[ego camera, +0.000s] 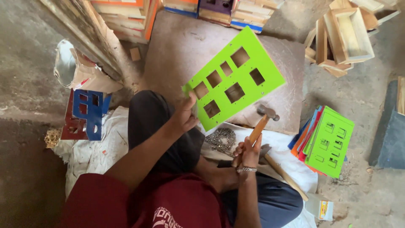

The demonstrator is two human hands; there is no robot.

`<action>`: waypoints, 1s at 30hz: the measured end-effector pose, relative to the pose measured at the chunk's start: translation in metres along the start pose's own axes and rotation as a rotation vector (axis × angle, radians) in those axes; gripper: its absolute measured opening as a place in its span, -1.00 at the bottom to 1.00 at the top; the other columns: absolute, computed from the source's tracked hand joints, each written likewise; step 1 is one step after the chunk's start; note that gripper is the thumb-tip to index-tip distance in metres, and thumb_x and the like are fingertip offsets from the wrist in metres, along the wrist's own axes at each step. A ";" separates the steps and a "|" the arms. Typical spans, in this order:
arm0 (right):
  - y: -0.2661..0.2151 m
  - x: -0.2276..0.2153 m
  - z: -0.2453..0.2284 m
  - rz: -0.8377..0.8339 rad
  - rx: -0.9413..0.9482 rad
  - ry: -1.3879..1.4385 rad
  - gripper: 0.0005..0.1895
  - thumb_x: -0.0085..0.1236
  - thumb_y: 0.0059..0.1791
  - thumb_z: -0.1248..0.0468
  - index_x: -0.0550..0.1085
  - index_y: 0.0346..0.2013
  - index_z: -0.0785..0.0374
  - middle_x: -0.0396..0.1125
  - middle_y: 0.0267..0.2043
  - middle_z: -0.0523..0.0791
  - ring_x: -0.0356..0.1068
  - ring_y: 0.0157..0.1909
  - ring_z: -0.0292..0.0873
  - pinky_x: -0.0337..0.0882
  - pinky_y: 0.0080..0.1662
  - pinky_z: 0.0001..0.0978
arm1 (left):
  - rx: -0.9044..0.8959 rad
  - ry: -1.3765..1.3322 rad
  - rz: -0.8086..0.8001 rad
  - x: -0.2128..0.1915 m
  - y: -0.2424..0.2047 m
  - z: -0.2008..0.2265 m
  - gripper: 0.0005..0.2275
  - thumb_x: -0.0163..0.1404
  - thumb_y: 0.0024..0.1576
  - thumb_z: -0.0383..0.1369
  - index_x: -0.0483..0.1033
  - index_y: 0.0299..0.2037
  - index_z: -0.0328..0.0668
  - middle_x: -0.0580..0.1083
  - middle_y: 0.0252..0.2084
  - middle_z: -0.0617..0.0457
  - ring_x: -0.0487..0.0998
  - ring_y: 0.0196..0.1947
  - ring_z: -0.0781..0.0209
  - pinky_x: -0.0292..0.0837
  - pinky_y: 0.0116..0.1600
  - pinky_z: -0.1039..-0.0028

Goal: The person sits on the floor and uses a hammer to tap wooden pieces into colorful plastic molds. They repeatedly insert wood into the mold, strike it with the hammer, and then remove the assembled wooden box, placing it aside.

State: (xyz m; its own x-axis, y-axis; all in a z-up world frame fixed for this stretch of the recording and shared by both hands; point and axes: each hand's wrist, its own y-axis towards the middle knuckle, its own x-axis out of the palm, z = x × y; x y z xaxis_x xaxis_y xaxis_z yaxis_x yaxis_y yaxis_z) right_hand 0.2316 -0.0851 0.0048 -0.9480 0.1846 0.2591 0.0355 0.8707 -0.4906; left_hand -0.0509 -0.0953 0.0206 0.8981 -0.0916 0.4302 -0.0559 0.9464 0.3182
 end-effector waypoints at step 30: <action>0.017 -0.018 0.024 -0.022 -0.002 -0.014 -0.17 -0.03 0.06 0.28 -0.14 0.55 -0.18 0.16 -0.54 -0.15 0.14 -0.62 -0.27 0.23 -0.57 -0.38 | -0.051 1.664 -0.692 -0.021 0.072 0.003 -0.29 0.38 -0.28 -0.19 0.35 0.10 -0.22 0.30 0.06 -0.22 0.41 0.04 -0.13 0.35 0.11 0.18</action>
State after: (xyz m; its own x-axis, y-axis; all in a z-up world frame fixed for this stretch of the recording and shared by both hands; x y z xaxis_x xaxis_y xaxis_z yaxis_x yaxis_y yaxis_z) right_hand 0.2421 -0.0846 -0.0284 -0.9530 0.1589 0.2579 0.0153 0.8756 -0.4829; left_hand -0.0750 -0.0260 0.0372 0.2026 -0.0889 -0.9752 0.4628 0.8863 0.0154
